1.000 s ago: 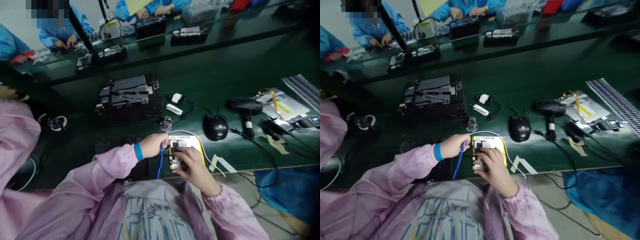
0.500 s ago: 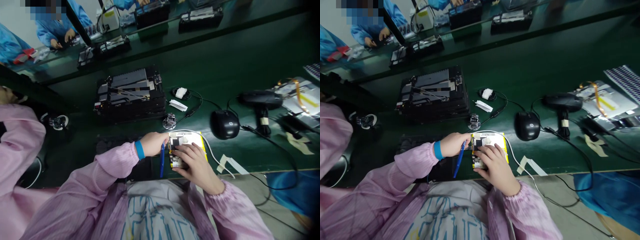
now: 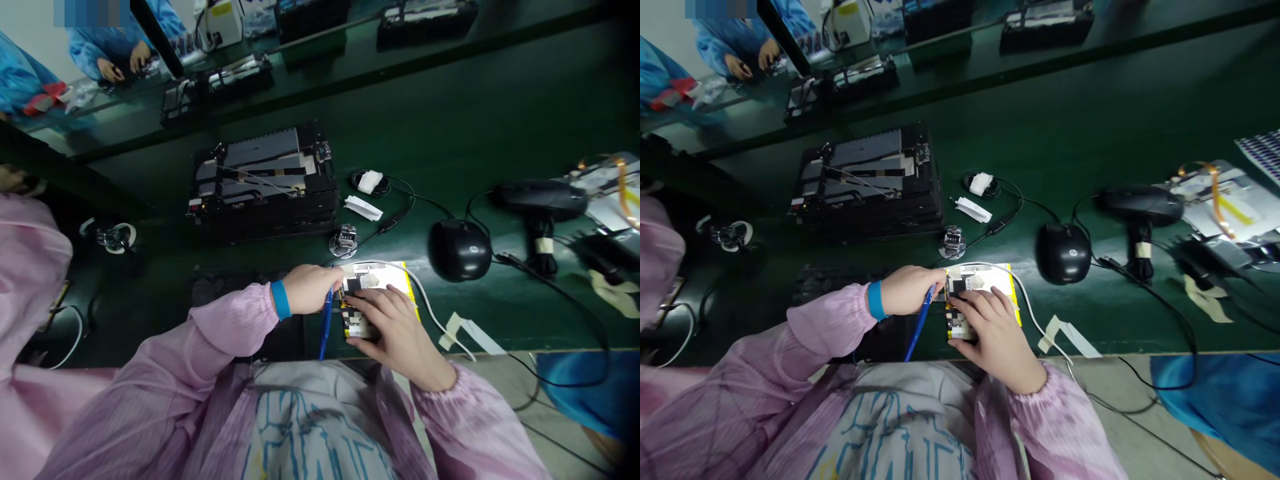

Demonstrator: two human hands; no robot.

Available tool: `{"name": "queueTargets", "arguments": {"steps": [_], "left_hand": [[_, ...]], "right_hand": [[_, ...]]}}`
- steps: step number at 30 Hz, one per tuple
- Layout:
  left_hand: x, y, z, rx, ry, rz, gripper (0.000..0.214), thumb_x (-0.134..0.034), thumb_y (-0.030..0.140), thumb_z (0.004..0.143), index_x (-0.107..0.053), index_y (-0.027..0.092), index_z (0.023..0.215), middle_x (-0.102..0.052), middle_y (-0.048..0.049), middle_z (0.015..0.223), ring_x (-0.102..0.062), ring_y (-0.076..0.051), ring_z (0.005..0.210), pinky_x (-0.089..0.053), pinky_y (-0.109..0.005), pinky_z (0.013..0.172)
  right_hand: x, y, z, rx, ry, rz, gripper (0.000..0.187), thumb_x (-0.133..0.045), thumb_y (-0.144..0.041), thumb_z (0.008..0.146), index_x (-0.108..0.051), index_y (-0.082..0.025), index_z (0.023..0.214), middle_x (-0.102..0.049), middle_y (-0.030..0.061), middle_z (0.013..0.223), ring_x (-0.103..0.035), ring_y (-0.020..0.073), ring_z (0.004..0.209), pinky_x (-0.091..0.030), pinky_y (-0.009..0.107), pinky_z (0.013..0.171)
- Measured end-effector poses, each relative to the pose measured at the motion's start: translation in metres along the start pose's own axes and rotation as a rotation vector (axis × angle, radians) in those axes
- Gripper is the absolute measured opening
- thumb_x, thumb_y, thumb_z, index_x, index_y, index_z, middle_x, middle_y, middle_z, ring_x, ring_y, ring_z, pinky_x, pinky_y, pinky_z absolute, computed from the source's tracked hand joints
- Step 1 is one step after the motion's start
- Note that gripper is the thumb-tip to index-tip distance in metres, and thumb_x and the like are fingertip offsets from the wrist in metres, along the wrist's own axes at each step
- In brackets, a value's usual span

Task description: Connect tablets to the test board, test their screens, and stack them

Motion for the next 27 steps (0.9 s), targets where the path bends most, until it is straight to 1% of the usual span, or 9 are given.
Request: {"name": "queueTargets", "arguments": {"steps": [6,12,16,20,24,27], "left_hand": [[0.001,0.002,0.0,0.001,-0.006,0.018,0.011,-0.052,0.011,0.077,-0.053,0.02,0.082,-0.067,0.0002,0.077,-0.061,-0.016,0.069,-0.036,-0.025,0.06],[0.001,0.007,-0.002,0.052,0.01,0.067,0.008,-0.052,0.014,0.08,-0.056,0.02,0.085,-0.068,-0.0019,0.079,-0.064,-0.019,0.072,-0.041,-0.027,0.062],[-0.001,0.007,-0.002,0.098,0.048,0.05,0.009,-0.053,0.014,0.079,-0.057,0.021,0.084,-0.069,-0.0013,0.081,-0.066,-0.02,0.076,-0.043,-0.027,0.063],[-0.003,0.005,-0.002,0.13,0.083,0.003,0.01,-0.053,0.014,0.079,-0.056,0.021,0.085,-0.07,0.0002,0.082,-0.066,-0.018,0.077,-0.044,-0.025,0.064],[-0.004,0.005,-0.002,0.122,0.1,-0.013,0.01,-0.052,0.013,0.079,-0.056,0.021,0.084,-0.071,-0.0004,0.084,-0.066,-0.019,0.077,-0.044,-0.026,0.064],[-0.005,0.006,-0.001,0.11,0.105,-0.011,0.009,-0.053,0.013,0.078,-0.055,0.021,0.083,-0.07,-0.0003,0.082,-0.066,-0.019,0.076,-0.042,-0.027,0.063]], "right_hand": [[-0.001,-0.005,0.001,0.015,-0.005,-0.104,0.055,-0.062,-0.048,0.082,-0.054,-0.023,0.13,-0.057,0.0105,0.121,-0.049,0.0303,0.112,-0.03,0.053,0.106],[-0.001,-0.007,0.001,0.031,0.01,-0.099,0.055,-0.061,-0.049,0.082,-0.054,-0.021,0.129,-0.058,0.0111,0.119,-0.05,0.0298,0.109,-0.033,0.053,0.104],[-0.001,-0.008,0.002,0.035,0.027,-0.083,0.057,-0.06,-0.05,0.082,-0.052,-0.018,0.129,-0.059,0.0121,0.118,-0.051,0.0301,0.109,-0.033,0.054,0.104],[-0.002,-0.009,0.003,0.035,0.008,-0.111,0.058,-0.063,-0.048,0.08,-0.052,-0.02,0.13,-0.06,0.0106,0.118,-0.051,0.0301,0.109,-0.033,0.054,0.103],[-0.004,-0.011,0.003,0.051,0.004,-0.163,0.06,-0.064,-0.049,0.079,-0.054,-0.02,0.131,-0.059,0.0118,0.119,-0.049,0.0314,0.108,-0.033,0.055,0.102],[-0.006,-0.014,0.005,0.042,0.006,-0.196,0.058,-0.063,-0.051,0.08,-0.057,-0.019,0.128,-0.058,0.0131,0.118,-0.047,0.0333,0.109,-0.032,0.057,0.101]]}}
Point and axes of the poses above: each hand's wrist, its own z-axis towards the middle knuckle, its own x-axis out of the back of the hand, y = z × x, the point moved 5 cm from there along z, towards the middle knuckle
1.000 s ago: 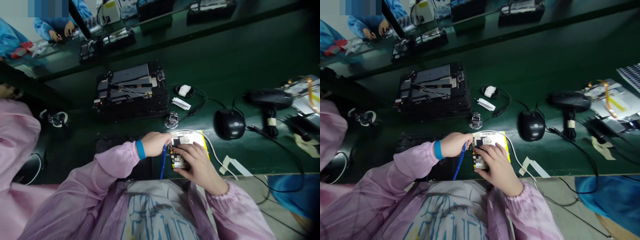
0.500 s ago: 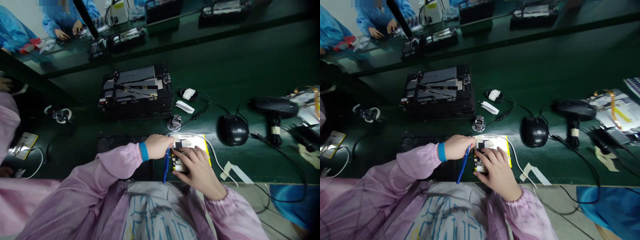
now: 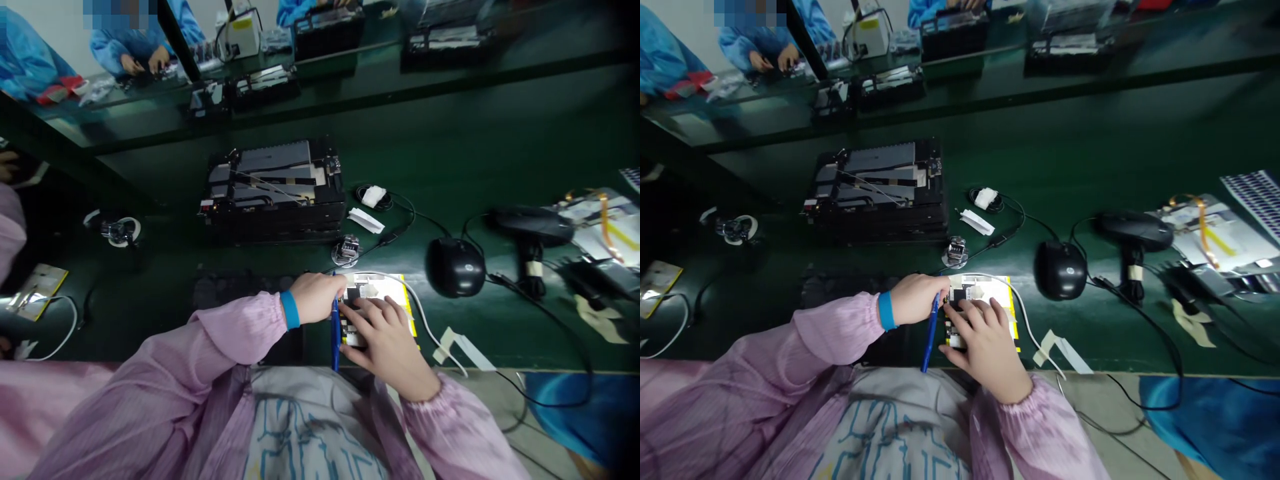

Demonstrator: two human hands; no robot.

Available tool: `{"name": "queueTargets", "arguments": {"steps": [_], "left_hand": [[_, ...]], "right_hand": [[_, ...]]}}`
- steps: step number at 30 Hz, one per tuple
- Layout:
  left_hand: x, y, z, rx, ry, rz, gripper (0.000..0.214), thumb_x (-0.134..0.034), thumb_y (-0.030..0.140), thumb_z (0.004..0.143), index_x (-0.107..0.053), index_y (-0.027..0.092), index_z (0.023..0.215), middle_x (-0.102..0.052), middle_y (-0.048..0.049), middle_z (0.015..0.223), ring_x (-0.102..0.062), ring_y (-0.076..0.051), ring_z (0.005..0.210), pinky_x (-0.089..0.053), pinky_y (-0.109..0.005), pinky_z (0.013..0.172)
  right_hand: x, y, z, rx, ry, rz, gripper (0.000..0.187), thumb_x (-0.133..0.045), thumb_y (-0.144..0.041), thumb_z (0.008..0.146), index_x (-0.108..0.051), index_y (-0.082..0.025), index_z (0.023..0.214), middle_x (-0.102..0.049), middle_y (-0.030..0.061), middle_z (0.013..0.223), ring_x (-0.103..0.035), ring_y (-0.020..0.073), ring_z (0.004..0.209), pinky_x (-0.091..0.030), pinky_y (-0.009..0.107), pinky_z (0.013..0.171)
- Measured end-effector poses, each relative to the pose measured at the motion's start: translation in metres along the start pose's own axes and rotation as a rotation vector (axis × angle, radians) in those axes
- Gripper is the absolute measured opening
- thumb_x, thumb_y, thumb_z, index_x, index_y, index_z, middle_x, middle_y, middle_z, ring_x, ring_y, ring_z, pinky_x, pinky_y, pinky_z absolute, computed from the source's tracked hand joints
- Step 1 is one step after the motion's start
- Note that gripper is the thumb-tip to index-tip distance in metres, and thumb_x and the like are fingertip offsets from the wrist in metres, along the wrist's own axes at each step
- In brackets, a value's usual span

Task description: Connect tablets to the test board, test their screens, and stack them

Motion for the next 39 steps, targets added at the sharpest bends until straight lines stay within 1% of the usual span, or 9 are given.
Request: {"name": "queueTargets", "arguments": {"steps": [6,9,12,17,22,28,31,34,39], "left_hand": [[0.002,-0.002,-0.002,-0.033,0.014,0.017,0.006,-0.054,0.017,0.08,-0.055,0.02,0.084,-0.067,-0.0002,0.079,-0.063,-0.018,0.074,-0.04,-0.027,0.062],[0.011,0.003,-0.008,-0.071,0.137,0.092,0.008,-0.057,0.023,0.082,-0.056,0.018,0.089,-0.066,-0.0032,0.083,-0.061,-0.02,0.079,-0.042,-0.029,0.069],[0.013,0.019,-0.016,-0.199,0.232,0.225,0.012,-0.058,0.029,0.086,-0.057,0.017,0.088,-0.065,-0.0063,0.082,-0.06,-0.023,0.086,-0.042,-0.034,0.076],[-0.008,0.043,-0.022,-0.427,0.226,0.413,0.018,-0.047,0.025,0.093,-0.061,0.017,0.085,-0.063,-0.0073,0.076,-0.06,-0.022,0.083,-0.042,-0.038,0.082],[-0.009,0.036,-0.024,-0.406,0.177,0.354,0.021,-0.042,0.02,0.094,-0.062,0.016,0.089,-0.06,-0.0053,0.074,-0.059,-0.019,0.075,-0.044,-0.032,0.071],[-0.002,0.028,-0.041,-0.404,0.16,0.233,0.025,-0.039,0.01,0.091,-0.061,0.016,0.104,-0.057,-0.0044,0.082,-0.059,-0.016,0.073,-0.047,-0.027,0.071],[0.0,0.029,-0.045,-0.406,0.147,0.111,0.024,-0.044,0.013,0.091,-0.06,0.018,0.109,-0.06,-0.0053,0.09,-0.06,-0.016,0.08,-0.048,-0.026,0.076],[0.002,0.028,-0.045,-0.386,0.157,0.01,0.02,-0.05,0.022,0.092,-0.061,0.018,0.109,-0.063,-0.0055,0.093,-0.06,-0.016,0.085,-0.048,-0.026,0.08],[-0.003,0.024,-0.043,-0.371,0.21,0.205,0.024,-0.041,0.023,0.096,-0.064,0.017,0.093,-0.057,-0.0047,0.075,-0.055,-0.017,0.077,-0.046,-0.027,0.072]], "right_hand": [[0.002,0.006,0.004,-0.044,0.022,0.145,0.052,-0.06,-0.054,0.083,-0.057,-0.025,0.126,-0.059,0.0108,0.115,-0.05,0.0306,0.106,-0.037,0.054,0.095],[0.004,0.016,0.004,-0.104,0.093,0.339,0.043,-0.058,-0.038,0.088,-0.051,-0.023,0.127,-0.061,0.0097,0.108,-0.054,0.0258,0.1,-0.043,0.047,0.09],[0.004,0.024,0.002,-0.159,0.183,0.455,0.033,-0.056,-0.026,0.086,-0.051,-0.02,0.118,-0.061,0.0094,0.103,-0.056,0.0241,0.095,-0.047,0.044,0.085],[0.004,0.029,0.001,-0.162,0.205,0.519,0.029,-0.057,-0.022,0.081,-0.052,-0.019,0.11,-0.061,0.0084,0.098,-0.056,0.0231,0.092,-0.048,0.04,0.081],[0.006,0.033,0.001,-0.2,0.217,0.59,0.014,-0.057,-0.024,0.085,-0.057,-0.02,0.099,-0.063,0.0063,0.088,-0.057,0.0209,0.085,-0.049,0.038,0.077],[0.017,0.033,-0.004,-0.239,0.317,0.676,0.013,-0.058,-0.032,0.089,-0.066,-0.022,0.092,-0.071,0.0045,0.084,-0.065,0.0216,0.086,-0.048,0.046,0.093],[0.023,0.029,-0.001,-0.263,0.346,0.747,0.018,-0.055,-0.029,0.091,-0.067,-0.023,0.08,-0.072,0.0036,0.079,-0.067,0.0197,0.078,-0.053,0.039,0.08],[0.026,0.022,0.006,-0.251,0.331,0.823,0.015,-0.058,-0.029,0.09,-0.067,-0.022,0.081,-0.071,0.0035,0.077,-0.067,0.0184,0.073,-0.054,0.034,0.067],[0.021,0.022,0.005,-0.249,0.343,0.774,0.007,-0.06,-0.025,0.089,-0.064,-0.021,0.085,-0.069,0.0029,0.078,-0.066,0.016,0.073,-0.054,0.03,0.066]]}}
Point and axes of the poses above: each hand's wrist, its own z-axis towards the middle knuckle, its own x-axis out of the back of the hand, y = z × x, the point moved 5 cm from there along z, towards the middle knuckle
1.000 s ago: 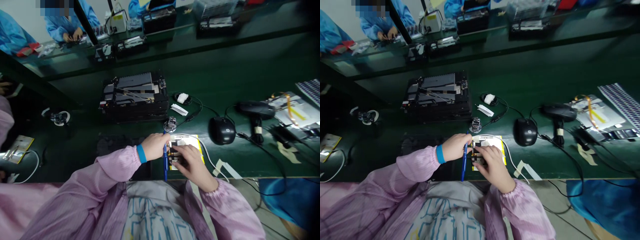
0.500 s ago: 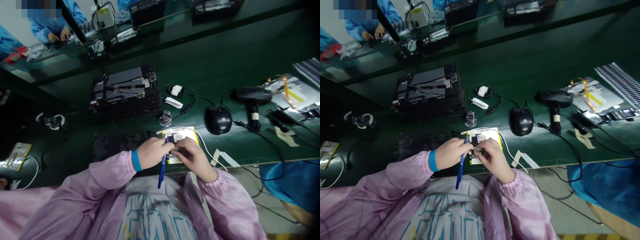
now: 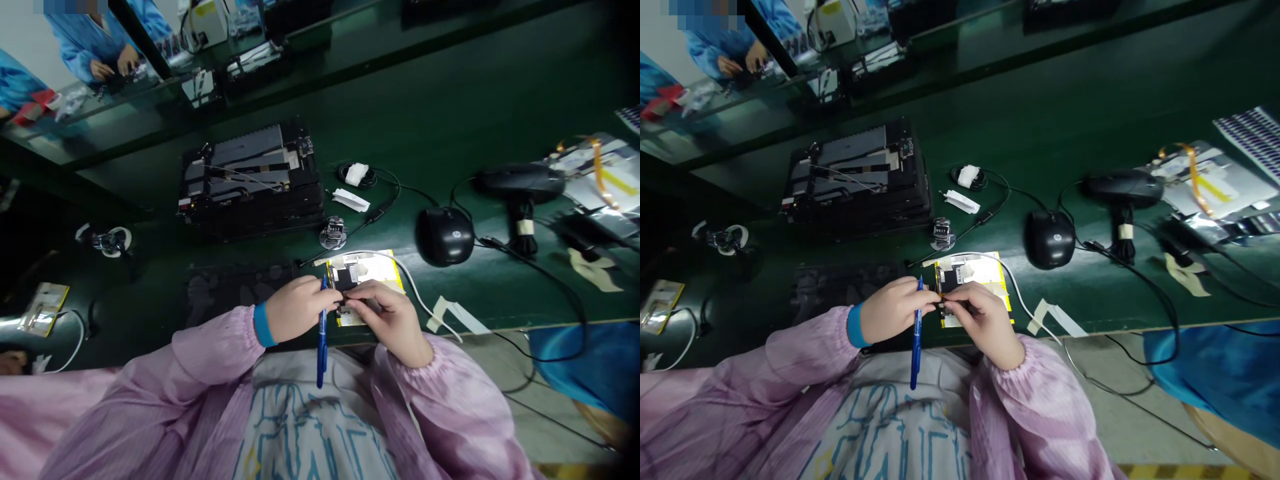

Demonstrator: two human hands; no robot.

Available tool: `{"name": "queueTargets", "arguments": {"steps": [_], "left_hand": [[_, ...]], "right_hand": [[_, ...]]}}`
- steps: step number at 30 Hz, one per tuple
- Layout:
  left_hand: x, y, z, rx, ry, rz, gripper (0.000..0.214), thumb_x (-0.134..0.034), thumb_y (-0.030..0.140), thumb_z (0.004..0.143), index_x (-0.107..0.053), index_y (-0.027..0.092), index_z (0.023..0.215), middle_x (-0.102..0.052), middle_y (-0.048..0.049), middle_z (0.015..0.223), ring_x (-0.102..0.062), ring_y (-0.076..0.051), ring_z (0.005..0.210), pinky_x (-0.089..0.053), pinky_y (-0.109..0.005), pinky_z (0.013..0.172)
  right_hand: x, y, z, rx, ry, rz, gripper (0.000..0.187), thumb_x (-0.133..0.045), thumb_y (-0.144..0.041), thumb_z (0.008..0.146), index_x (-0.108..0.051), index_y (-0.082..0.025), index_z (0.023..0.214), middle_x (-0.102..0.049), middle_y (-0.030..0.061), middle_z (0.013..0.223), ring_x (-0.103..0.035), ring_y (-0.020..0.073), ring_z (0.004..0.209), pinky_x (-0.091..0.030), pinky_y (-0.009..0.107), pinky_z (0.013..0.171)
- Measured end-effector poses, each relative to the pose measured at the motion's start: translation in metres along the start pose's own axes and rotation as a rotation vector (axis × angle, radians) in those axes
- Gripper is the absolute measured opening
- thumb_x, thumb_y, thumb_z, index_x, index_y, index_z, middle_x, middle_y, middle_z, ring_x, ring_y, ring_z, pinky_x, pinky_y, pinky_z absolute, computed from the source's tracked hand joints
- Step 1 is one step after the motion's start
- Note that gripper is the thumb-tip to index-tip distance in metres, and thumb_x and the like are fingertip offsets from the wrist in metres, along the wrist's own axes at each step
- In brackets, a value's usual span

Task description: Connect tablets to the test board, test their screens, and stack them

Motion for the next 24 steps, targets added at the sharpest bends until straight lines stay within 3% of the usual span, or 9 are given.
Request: {"name": "queueTargets", "arguments": {"steps": [4,9,14,24], "left_hand": [[-0.007,0.001,-0.001,-0.037,-0.033,0.195,0.032,-0.034,0.016,0.096,-0.059,0.016,0.077,-0.053,-0.0048,0.07,-0.051,-0.017,0.07,-0.043,-0.029,0.066],[-0.008,0.002,-0.001,-0.058,0.028,0.262,0.034,-0.032,0.015,0.096,-0.059,0.016,0.076,-0.053,-0.0048,0.07,-0.052,-0.017,0.071,-0.044,-0.029,0.065],[-0.008,0.003,-0.002,-0.073,0.138,0.242,0.034,-0.035,0.015,0.096,-0.061,0.016,0.076,-0.058,-0.0049,0.076,-0.055,-0.016,0.077,-0.047,-0.027,0.069],[-0.013,0.004,0.001,-0.053,0.043,0.305,0.036,-0.03,0.013,0.095,-0.057,0.017,0.072,-0.05,-0.0039,0.064,-0.05,-0.017,0.064,-0.04,-0.028,0.057]], "right_hand": [[-0.001,0.006,-0.01,0.071,-0.064,-0.261,0.01,-0.058,-0.024,0.09,-0.066,-0.02,0.095,-0.069,0.0064,0.092,-0.063,0.02,0.088,-0.052,0.037,0.079],[-0.008,0.007,-0.019,0.16,-0.168,-0.52,0.023,-0.055,-0.026,0.092,-0.066,-0.018,0.111,-0.067,0.0096,0.108,-0.057,0.0238,0.097,-0.047,0.043,0.088],[-0.01,0.004,-0.02,0.242,-0.16,-0.568,0.021,-0.055,-0.024,0.092,-0.067,-0.016,0.108,-0.067,0.0098,0.108,-0.057,0.023,0.1,-0.045,0.042,0.09],[-0.01,-0.003,-0.023,0.349,-0.085,-0.575,0.018,-0.059,-0.018,0.089,-0.066,-0.014,0.105,-0.071,0.0083,0.108,-0.061,0.022,0.106,-0.046,0.042,0.099]]}}
Point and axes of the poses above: each hand's wrist, its own z-axis towards the middle knuckle, its own x-axis out of the back of the hand, y = z × x, the point moved 5 cm from there along z, towards the middle knuckle
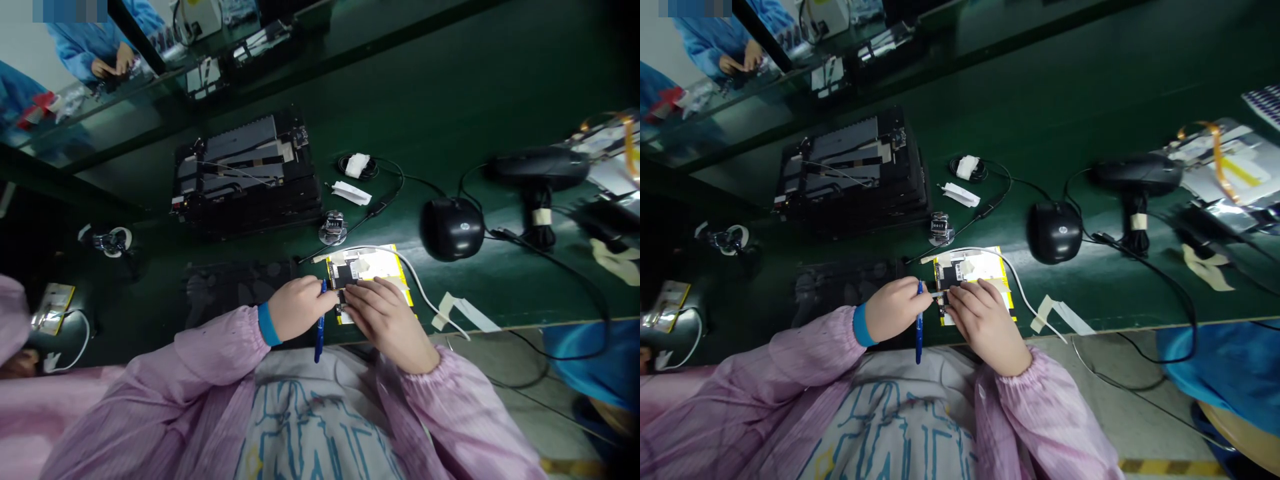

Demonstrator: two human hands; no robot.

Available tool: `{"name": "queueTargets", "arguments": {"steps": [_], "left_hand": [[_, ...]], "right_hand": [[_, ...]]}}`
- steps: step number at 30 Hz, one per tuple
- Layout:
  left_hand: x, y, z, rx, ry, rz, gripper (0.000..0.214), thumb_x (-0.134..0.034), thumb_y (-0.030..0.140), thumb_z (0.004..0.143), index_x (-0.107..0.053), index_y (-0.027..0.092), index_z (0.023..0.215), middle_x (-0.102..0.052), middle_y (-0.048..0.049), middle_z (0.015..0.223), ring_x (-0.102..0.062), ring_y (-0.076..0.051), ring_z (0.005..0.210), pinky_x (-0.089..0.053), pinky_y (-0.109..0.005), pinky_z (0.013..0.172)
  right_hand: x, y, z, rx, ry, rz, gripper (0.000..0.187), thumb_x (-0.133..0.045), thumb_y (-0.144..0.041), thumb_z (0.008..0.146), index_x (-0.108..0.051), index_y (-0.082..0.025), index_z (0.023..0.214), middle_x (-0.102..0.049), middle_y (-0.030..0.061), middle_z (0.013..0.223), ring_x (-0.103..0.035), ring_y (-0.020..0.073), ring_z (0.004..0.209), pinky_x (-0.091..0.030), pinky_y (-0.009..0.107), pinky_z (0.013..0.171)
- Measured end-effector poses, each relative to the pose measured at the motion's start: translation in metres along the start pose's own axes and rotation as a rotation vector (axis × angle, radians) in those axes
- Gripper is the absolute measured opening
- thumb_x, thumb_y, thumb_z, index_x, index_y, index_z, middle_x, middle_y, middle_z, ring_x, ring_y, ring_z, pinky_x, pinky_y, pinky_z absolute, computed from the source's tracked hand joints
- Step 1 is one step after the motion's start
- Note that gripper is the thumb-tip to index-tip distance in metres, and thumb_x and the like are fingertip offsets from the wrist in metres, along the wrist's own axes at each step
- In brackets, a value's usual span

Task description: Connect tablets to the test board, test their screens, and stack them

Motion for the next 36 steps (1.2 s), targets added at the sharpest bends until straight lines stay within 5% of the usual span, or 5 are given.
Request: {"name": "queueTargets", "arguments": {"steps": [36], "left_hand": [[-0.0068,-0.0048,-0.0005,0.081,-0.081,-0.063,0.033,-0.033,0.021,0.097,-0.059,0.017,0.077,-0.049,-0.0041,0.065,-0.053,-0.019,0.068,-0.043,-0.03,0.058]], "right_hand": [[-0.0068,-0.0063,-0.0016,0.047,-0.114,-0.147,0.025,-0.057,-0.018,0.09,-0.066,-0.013,0.112,-0.07,0.0078,0.108,-0.06,0.0247,0.104,-0.044,0.044,0.1]]}}
Point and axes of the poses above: each hand's wrist, its own z-axis towards the middle knuckle, its own x-axis out of the back of the hand, y = z × x, the point moved 5 cm from there along z, towards the middle knuckle
